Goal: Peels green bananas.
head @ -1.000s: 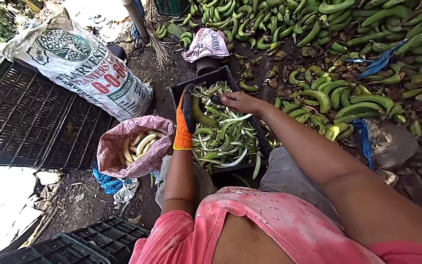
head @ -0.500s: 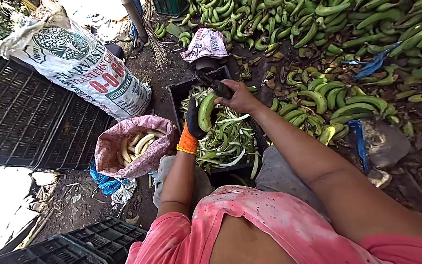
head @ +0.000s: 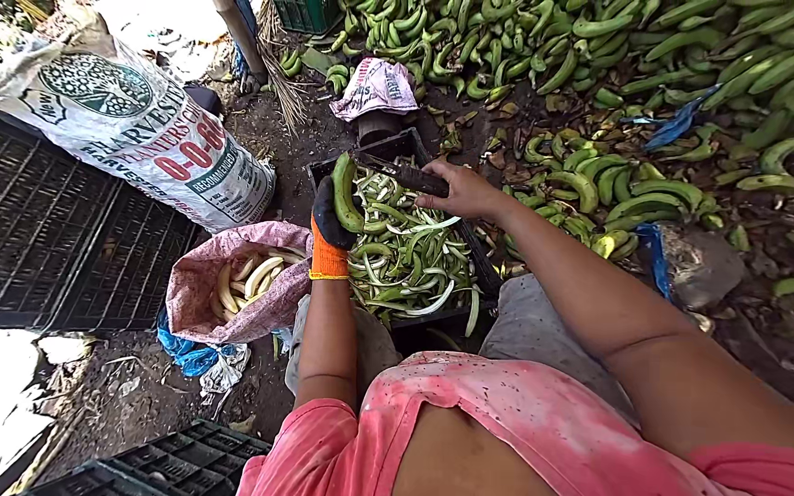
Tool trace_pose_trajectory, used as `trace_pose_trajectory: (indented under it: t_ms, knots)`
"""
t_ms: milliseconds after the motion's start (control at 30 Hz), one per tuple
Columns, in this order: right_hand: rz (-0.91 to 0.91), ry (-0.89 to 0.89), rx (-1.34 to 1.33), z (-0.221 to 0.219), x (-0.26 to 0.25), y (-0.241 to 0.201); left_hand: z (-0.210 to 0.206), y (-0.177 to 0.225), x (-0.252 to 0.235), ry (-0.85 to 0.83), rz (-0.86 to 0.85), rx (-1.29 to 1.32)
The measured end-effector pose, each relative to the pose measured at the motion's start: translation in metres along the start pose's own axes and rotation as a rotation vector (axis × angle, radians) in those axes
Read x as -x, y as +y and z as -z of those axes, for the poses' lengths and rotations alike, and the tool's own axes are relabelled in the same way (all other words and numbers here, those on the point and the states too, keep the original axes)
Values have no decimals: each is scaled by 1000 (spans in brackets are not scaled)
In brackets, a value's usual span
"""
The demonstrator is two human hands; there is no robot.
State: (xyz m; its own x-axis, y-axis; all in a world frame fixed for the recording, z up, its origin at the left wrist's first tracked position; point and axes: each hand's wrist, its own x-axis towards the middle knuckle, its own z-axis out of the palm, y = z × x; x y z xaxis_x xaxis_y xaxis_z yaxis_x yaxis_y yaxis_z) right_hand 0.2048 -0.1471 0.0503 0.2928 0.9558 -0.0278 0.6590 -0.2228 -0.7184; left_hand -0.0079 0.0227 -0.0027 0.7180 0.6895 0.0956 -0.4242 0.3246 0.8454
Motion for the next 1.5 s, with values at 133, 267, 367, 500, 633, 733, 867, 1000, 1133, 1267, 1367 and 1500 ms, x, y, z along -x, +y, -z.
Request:
trace_pose_trajectory:
  t_ms: [133, 267, 367, 500, 633, 733, 867, 1000, 1133, 1267, 1367, 1500]
  knots:
    - [51, -103, -8, 0, 2, -4, -6, 4, -16, 104, 64, 147]
    - [148, -185, 131, -9, 0, -1, 1, 2, -16, 44, -19, 150]
    - [208, -187, 242, -23, 0, -5, -1, 5, -17, 68, 125, 288]
    - [258, 27, 339, -44, -12, -2, -10, -13, -11, 52, -28, 142]
    - [211, 319, 431, -46, -40, 14, -36, -21, -4, 228, 109, 161]
    - [14, 329, 351, -36, -50, 24, -34, -20, 10, 224, 196, 112]
    - [-150, 236, 284, -8, -49, 37, -20, -15, 14, 139, 172, -17]
    - [-36, 89, 169, -25, -28, 1, -1, -9, -11, 238, -25, -77]
    - [1, -122, 14, -50, -2, -27, 3, -8, -24, 419, -282, -207]
    - [-93, -144, -3, -59, 10, -31, -26, -1, -15, 543, -384, -291]
    - [-76, -125, 20, -58, 13, -33, -63, 17, -5, 638, -375, -338]
    - [-20, -50, 71, -57, -3, -18, -23, -10, -11, 481, -369, -314]
